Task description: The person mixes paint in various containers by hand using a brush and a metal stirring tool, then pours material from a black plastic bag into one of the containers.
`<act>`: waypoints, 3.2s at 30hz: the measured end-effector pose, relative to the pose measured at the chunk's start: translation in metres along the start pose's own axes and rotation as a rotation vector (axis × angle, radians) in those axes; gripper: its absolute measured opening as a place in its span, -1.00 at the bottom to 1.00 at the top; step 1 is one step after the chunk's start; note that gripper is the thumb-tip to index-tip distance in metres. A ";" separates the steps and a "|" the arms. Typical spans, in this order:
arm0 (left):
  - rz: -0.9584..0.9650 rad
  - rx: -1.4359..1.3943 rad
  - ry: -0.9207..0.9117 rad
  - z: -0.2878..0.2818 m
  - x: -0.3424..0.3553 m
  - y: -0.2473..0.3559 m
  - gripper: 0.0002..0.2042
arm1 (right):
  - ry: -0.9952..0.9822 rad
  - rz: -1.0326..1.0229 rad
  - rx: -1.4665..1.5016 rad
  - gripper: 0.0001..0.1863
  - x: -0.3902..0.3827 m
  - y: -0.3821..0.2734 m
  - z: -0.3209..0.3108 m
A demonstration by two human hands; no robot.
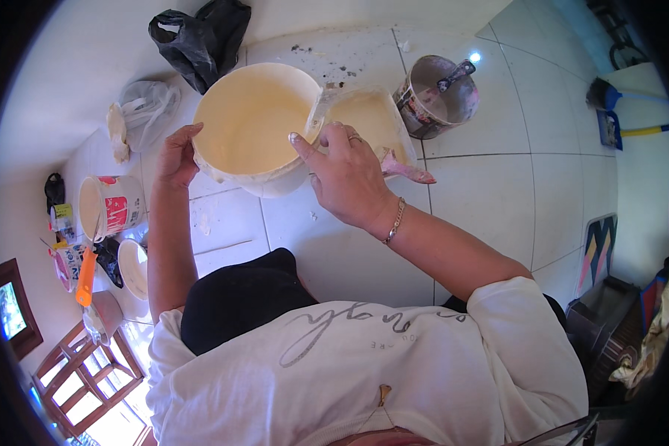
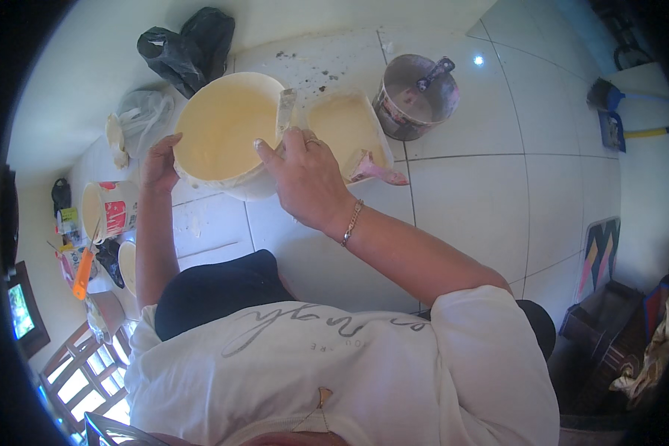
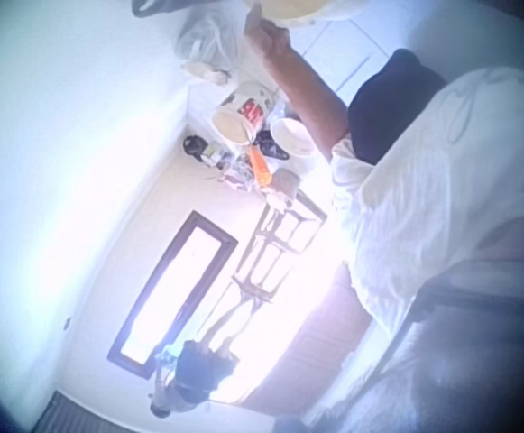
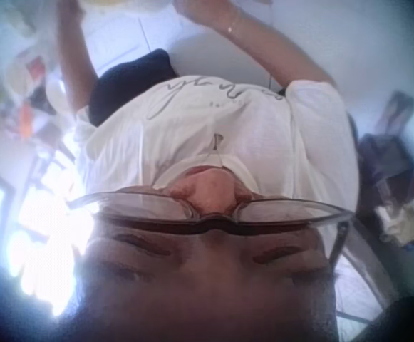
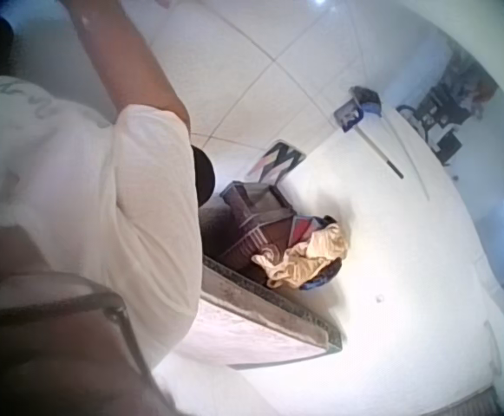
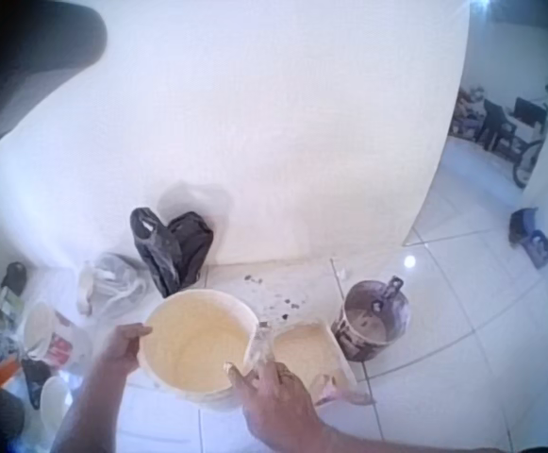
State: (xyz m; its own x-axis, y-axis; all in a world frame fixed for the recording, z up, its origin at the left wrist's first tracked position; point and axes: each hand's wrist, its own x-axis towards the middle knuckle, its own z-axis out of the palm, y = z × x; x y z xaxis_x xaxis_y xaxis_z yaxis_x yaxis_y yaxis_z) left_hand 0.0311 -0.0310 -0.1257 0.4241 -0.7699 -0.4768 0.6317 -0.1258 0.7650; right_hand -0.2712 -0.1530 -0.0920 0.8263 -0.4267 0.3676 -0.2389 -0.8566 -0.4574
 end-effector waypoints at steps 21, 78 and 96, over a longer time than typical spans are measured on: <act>0.129 0.084 -0.035 -0.044 -0.013 -0.017 -0.82 | -0.171 0.123 -0.006 -0.33 0.041 0.054 0.027; -0.029 0.308 0.464 -0.221 -0.102 0.025 -0.36 | -0.318 0.238 0.037 -0.57 -0.054 0.059 -0.057; 0.582 1.687 0.992 -0.063 -0.112 0.054 -0.42 | -0.431 0.295 0.073 -0.69 -0.054 0.064 -0.064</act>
State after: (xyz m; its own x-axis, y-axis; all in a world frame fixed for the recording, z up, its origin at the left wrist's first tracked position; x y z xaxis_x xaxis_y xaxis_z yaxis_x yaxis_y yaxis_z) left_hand 0.0588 0.0879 -0.0583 0.8163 -0.4635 0.3447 -0.5385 -0.8265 0.1638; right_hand -0.3638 -0.2031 -0.0890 0.8677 -0.4757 -0.1445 -0.4696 -0.6889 -0.5521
